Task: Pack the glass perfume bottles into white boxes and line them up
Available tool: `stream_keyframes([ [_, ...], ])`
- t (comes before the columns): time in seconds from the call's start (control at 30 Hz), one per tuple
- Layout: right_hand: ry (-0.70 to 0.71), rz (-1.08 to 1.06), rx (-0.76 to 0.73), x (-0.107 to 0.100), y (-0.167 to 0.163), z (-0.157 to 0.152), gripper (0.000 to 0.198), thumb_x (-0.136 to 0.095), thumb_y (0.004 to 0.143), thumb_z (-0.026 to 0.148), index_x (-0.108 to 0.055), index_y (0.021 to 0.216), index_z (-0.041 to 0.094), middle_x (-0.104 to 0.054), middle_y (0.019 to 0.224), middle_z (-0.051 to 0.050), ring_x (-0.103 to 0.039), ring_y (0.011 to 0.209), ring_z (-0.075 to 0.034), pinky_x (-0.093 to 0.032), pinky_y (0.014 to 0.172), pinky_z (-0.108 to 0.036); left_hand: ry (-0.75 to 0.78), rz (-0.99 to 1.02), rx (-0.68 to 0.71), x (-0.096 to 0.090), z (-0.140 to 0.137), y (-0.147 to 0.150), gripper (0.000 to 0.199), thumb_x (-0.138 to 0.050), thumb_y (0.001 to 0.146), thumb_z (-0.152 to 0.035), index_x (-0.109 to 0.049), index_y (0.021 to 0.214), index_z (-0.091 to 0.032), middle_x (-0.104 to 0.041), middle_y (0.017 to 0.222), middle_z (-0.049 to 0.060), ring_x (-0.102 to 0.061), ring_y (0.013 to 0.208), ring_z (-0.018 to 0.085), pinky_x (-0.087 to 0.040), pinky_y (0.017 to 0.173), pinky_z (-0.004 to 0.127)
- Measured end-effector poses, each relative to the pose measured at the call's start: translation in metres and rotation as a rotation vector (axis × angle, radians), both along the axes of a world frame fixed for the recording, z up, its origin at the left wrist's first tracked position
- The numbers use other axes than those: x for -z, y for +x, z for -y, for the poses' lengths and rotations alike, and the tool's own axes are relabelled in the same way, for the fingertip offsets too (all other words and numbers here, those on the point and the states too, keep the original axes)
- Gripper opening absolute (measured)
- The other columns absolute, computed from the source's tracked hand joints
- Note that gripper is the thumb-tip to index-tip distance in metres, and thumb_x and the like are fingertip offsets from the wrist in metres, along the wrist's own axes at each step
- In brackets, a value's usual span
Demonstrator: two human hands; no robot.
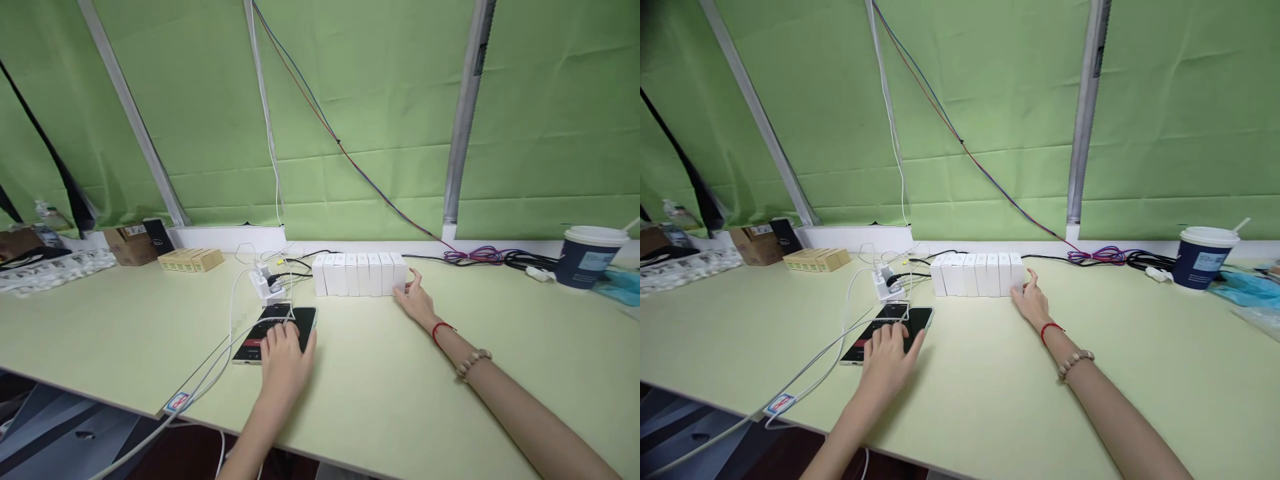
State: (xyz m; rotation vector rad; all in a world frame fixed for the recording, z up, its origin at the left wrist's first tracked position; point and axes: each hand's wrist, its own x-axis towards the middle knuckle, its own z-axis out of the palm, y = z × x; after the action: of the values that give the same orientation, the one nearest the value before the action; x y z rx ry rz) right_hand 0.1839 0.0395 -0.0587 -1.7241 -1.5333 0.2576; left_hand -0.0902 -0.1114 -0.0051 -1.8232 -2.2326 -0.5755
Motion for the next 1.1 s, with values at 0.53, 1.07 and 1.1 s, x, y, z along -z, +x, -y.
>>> stream_keyframes([
  [0.53,0.106,-0.077,0.104,-0.008,0.013,0.009,0.073,-0.047,0.075,0.037,-0.012,0.136,0.016,-0.063,0.096,-0.011,-0.062,0.076,-0.024,-0.042,0.062,-0.031,-0.182,0.135,0.689,0.030,-0.092,0.141,0.028,-0.038,0.080,-0.030,-0.056,0.062,-0.019,-0.060,0.061,0.002,-0.055,0.059,0.016,-0.032,0.057,0.026],
  [1.07,0.150,0.026,-0.328,-0.006,0.021,0.075,0.036,-0.053,0.065,0.030,-0.053,0.100,0.019,-0.061,0.087,-0.003,-0.055,0.065,-0.014,-0.044,0.058,-0.025,-0.075,0.597,0.801,0.030,-0.100,0.134,0.094,-0.058,0.063,-0.062,-0.012,0.133,-0.019,-0.053,0.117,0.014,-0.054,0.104,0.025,-0.044,0.078,0.034],
  [1.1,0.146,0.013,-0.363,-0.007,0.020,0.077,0.037,-0.054,0.066,0.029,-0.052,0.102,0.020,-0.061,0.089,-0.003,-0.055,0.064,-0.013,-0.045,0.057,-0.025,-0.069,0.608,0.788,0.030,-0.101,0.134,0.092,-0.058,0.063,-0.061,-0.014,0.132,-0.019,-0.055,0.113,0.013,-0.055,0.101,0.025,-0.044,0.077,0.034],
])
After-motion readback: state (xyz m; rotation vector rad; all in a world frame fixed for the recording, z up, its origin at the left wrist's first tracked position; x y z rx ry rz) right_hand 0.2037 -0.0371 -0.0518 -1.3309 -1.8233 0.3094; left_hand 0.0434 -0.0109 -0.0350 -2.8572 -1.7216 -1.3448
